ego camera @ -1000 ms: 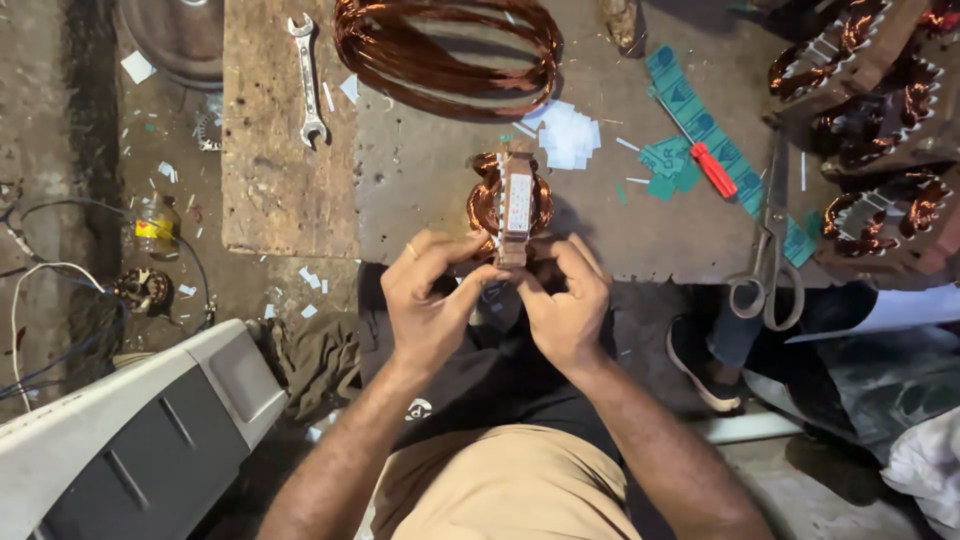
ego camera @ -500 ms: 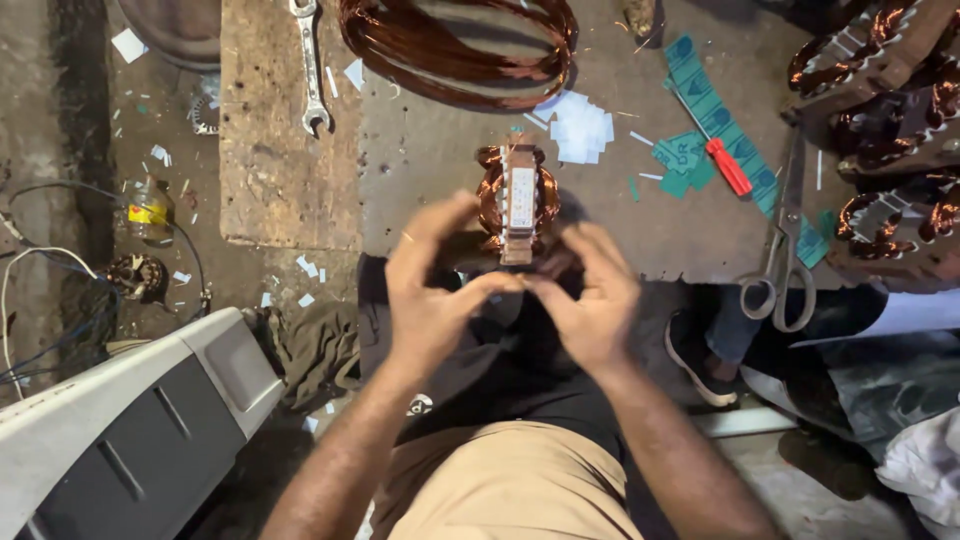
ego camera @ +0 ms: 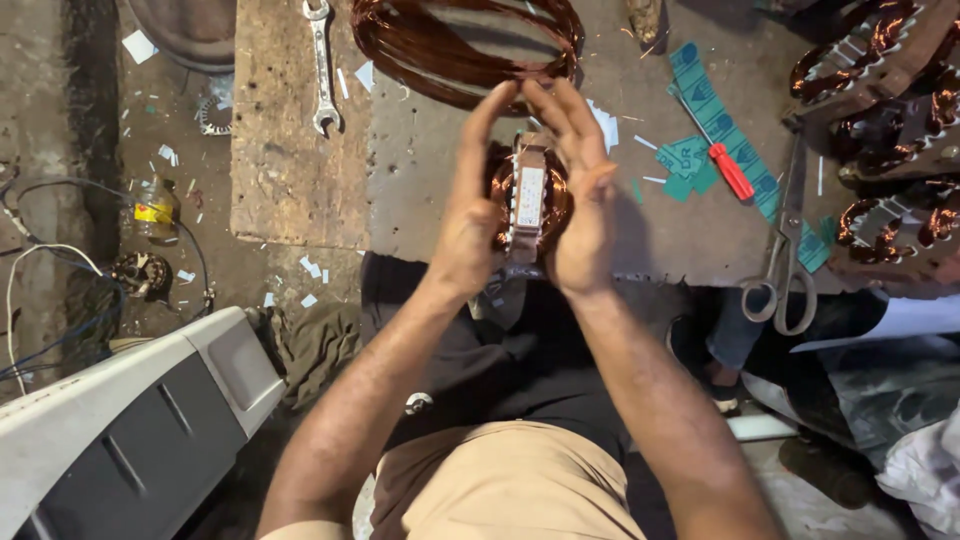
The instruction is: The person sits at a workbench and hand-winds copper magnet wire around the slots of a motor stator core, guiding and pressing the wire turns into place with both hands. They then pull a length of wire from the coil on the bench, fold it, and continue winding turns onto the stator.
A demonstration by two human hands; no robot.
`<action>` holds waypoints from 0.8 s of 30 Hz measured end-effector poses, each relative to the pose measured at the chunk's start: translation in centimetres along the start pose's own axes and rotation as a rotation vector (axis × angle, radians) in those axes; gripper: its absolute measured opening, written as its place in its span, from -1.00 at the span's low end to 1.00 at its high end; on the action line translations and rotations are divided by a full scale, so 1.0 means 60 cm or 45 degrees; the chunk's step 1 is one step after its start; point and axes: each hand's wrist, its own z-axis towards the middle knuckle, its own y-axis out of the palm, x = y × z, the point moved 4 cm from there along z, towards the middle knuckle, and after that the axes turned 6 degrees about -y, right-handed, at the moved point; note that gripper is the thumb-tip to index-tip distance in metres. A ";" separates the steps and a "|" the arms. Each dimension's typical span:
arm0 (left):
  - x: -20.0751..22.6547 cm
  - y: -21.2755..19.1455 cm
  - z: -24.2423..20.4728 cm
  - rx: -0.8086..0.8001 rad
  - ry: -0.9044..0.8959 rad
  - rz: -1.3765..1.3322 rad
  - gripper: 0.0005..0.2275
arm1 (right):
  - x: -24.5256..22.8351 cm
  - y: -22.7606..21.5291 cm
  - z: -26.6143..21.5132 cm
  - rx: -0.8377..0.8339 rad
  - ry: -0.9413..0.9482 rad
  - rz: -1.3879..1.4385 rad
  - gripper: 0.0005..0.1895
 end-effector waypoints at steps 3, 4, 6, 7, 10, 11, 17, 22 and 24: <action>-0.009 -0.046 -0.047 0.085 -0.182 -0.288 -0.13 | -0.008 -0.058 -0.031 0.081 -0.057 -0.196 -0.36; 0.006 -0.059 -0.060 0.086 -0.181 -0.289 -0.13 | -0.009 -0.080 -0.057 0.079 -0.057 -0.196 -0.36; 0.024 -0.081 -0.086 0.034 -0.414 -0.167 -0.42 | 0.006 -0.129 -0.113 0.173 0.252 -0.388 -0.73; 0.031 -0.082 -0.083 0.034 -0.414 -0.168 -0.42 | -0.002 -0.128 -0.112 0.174 0.252 -0.389 -0.73; 0.065 -0.073 -0.080 -0.124 -0.073 0.352 -0.72 | -0.039 -0.095 -0.105 -0.159 0.026 -0.837 -0.70; 0.066 -0.071 -0.071 -0.147 -0.027 0.383 -0.72 | -0.045 -0.080 -0.095 -0.216 0.062 -0.772 -0.73; 0.081 -0.075 -0.050 -0.223 0.007 0.449 -0.76 | -0.043 -0.081 -0.094 -0.204 0.195 -0.629 -0.84; 0.111 -0.070 -0.029 -0.270 -0.128 0.302 -0.80 | -0.068 -0.054 -0.068 -0.023 0.412 -0.196 -0.83; 0.079 -0.068 -0.030 -0.271 -0.655 -0.089 -0.83 | -0.052 -0.055 -0.068 0.050 0.550 0.026 -0.79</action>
